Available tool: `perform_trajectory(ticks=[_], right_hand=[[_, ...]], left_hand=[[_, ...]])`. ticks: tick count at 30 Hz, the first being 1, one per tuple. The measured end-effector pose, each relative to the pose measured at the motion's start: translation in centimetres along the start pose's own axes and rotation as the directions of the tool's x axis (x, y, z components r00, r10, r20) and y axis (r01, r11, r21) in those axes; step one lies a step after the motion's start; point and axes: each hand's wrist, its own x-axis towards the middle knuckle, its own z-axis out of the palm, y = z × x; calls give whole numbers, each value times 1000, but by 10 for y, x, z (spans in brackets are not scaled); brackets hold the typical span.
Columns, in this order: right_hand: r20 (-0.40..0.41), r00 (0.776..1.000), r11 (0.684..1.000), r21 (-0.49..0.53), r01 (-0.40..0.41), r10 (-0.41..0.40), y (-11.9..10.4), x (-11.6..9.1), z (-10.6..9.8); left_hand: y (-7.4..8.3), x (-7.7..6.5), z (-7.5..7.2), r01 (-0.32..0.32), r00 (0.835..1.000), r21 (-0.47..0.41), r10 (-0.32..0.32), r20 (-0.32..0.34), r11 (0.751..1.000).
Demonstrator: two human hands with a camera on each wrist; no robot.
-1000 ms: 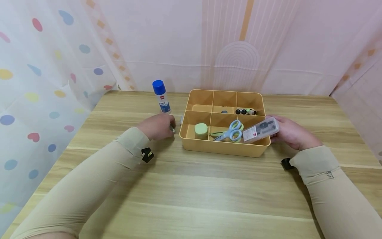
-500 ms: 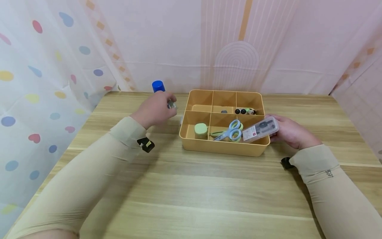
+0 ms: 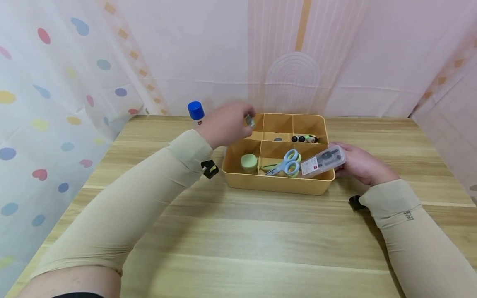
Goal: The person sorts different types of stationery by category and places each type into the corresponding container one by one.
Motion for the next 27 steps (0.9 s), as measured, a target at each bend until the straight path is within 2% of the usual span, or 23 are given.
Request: perform_trajectory(ticks=[6, 12, 18, 27], right_hand=[[-1, 1000, 1000, 17, -1, 1, -2, 0, 4], [0, 1000, 1000, 25, 13, -13, -3, 1, 6], [6, 1000, 1000, 25, 13, -14, -4, 3, 8], [7, 1000, 1000, 26, 16, -16, -4, 3, 9]], left_hand=[[20, 17, 5, -65, 997, 62, 62, 51, 996], [32, 25, 11, -95, 991, 79, 87, 103, 992], [37, 32, 15, -93, 990, 112, 80, 119, 989], [40, 33, 22, -109, 987, 128, 92, 133, 986]])
